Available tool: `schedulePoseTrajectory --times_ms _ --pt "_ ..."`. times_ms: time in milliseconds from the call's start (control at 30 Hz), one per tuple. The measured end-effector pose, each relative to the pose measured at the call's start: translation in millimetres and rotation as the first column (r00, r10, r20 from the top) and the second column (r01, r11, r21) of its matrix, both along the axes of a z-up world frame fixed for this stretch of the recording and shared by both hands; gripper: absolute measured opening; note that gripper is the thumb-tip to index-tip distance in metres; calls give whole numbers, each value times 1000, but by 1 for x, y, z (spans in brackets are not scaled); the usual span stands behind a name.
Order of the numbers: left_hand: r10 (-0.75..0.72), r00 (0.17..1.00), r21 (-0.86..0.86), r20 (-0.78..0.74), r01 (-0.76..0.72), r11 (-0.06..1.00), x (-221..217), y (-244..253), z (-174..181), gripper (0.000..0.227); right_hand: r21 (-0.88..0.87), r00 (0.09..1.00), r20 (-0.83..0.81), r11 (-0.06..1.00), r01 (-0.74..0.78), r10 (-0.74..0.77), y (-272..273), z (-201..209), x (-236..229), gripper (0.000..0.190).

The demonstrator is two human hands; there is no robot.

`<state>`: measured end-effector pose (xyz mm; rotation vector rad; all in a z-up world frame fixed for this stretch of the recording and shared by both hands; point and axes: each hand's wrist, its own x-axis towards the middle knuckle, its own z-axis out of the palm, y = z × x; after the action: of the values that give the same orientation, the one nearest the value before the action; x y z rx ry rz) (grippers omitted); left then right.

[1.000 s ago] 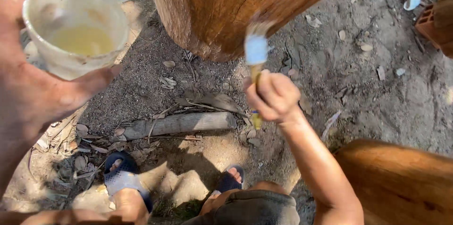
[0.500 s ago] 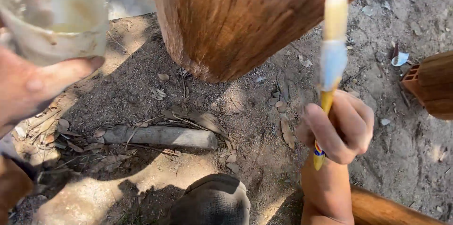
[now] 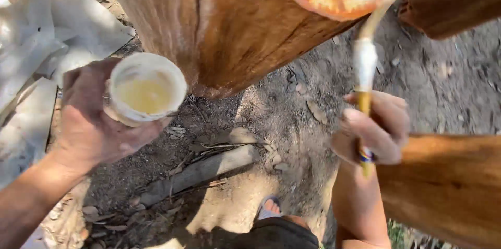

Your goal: The person holds a small cup of varnish in one hand and a paintbrush in the other, brushing the liquid onto the flat top and sides of wooden log stools. They move between several log stools, dipping the brush into the cup and coating the wood surfaces one at a time.

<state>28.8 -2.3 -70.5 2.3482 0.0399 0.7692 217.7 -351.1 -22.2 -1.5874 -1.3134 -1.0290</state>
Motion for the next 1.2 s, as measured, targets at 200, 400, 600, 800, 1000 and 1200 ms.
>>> schedulePoseTrajectory --times_ms 200,400,600,800,1000,1200 --pt "-247 962 38 119 244 969 8 50 -8 68 -447 922 -291 888 105 -255 16 -70 -82 21" --pt "-475 869 39 137 475 879 15 76 -57 74 -441 608 -651 878 185 -455 73 35 -190 14" --pt "-624 766 63 156 622 780 23 61 -77 78 -613 719 -592 783 -108 -364 180 93 -200 26" --pt "-533 824 153 193 511 846 36 67 -20 87 -684 736 -579 699 -206 -350 206 81 -168 25" --pt "-237 966 191 107 214 958 58 84 23 74 -512 874 -459 852 -111 -161 204 111 -146 16" --pt "-148 973 169 179 118 979 51 104 57 80 -273 958 -275 962 3 -81 193 97 -129 13"
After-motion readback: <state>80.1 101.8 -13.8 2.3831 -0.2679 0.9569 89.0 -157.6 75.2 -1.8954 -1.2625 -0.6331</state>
